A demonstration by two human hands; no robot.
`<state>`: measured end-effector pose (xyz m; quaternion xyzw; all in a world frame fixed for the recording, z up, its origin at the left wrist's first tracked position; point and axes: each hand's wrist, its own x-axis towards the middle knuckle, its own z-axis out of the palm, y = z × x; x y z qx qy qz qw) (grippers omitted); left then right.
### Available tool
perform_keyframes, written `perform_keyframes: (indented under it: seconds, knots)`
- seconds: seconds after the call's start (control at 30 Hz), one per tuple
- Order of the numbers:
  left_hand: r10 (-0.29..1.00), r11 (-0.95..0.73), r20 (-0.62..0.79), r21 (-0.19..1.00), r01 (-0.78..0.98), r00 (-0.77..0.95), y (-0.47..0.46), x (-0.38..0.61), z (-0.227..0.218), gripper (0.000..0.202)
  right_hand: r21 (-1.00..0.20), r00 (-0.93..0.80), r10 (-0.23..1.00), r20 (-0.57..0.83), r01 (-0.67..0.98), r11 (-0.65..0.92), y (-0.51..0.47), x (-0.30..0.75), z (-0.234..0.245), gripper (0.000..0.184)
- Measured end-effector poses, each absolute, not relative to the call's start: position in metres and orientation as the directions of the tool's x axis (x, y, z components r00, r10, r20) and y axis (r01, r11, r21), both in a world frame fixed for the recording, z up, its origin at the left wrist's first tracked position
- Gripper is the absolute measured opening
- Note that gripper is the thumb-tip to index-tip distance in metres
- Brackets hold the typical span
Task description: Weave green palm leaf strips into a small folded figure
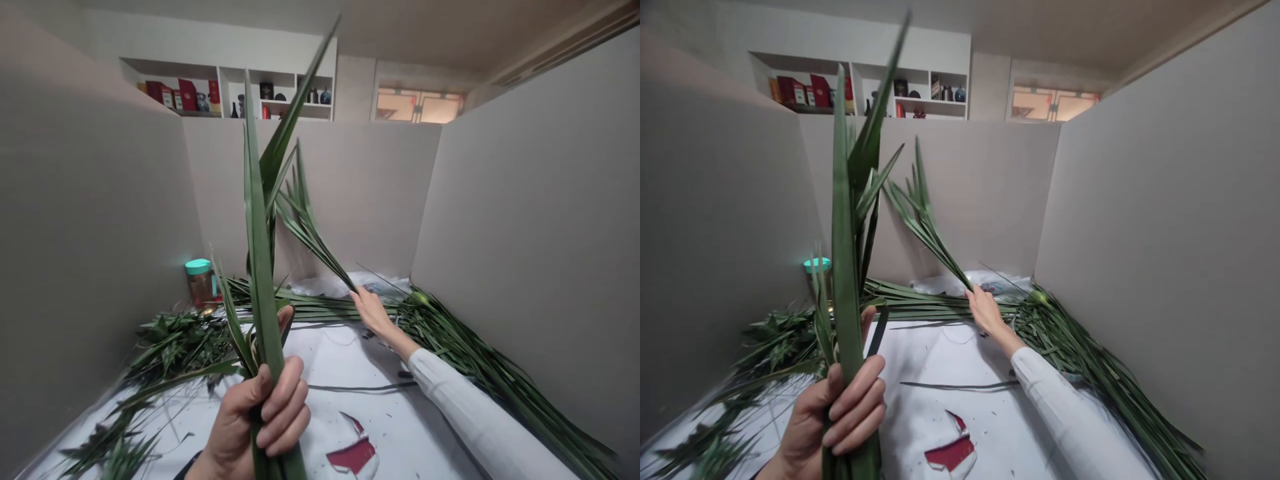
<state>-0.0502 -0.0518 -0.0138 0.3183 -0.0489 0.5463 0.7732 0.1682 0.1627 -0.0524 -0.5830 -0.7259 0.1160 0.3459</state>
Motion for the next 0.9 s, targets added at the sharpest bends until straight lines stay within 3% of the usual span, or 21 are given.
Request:
perform_keyframes:
  seconds: [0.33,0.6,0.77,0.9]
  knots:
    - [0.765,0.217,0.525,0.336,-0.916,0.374,-0.049,-0.059,-0.017,0.040,-0.413,-0.091,0.945,0.315,0.883,0.223,0.173,0.169,-0.050,0.029]
    - [0.867,0.251,0.295,0.436,-0.864,0.401,-0.045,-0.056,-0.017,0.026,-0.268,-0.253,0.924,0.286,0.905,0.331,0.152,0.149,-0.044,0.029]
    - [0.867,0.286,0.246,0.465,-0.838,0.433,-0.044,-0.050,-0.020,0.033,-0.136,-0.296,0.918,0.263,0.931,0.339,0.153,0.137,-0.040,0.029]
    - [0.868,0.286,0.242,0.471,-0.835,0.434,-0.044,-0.049,-0.021,0.018,-0.013,-0.315,0.917,0.244,0.944,0.328,0.163,0.141,-0.041,0.030]
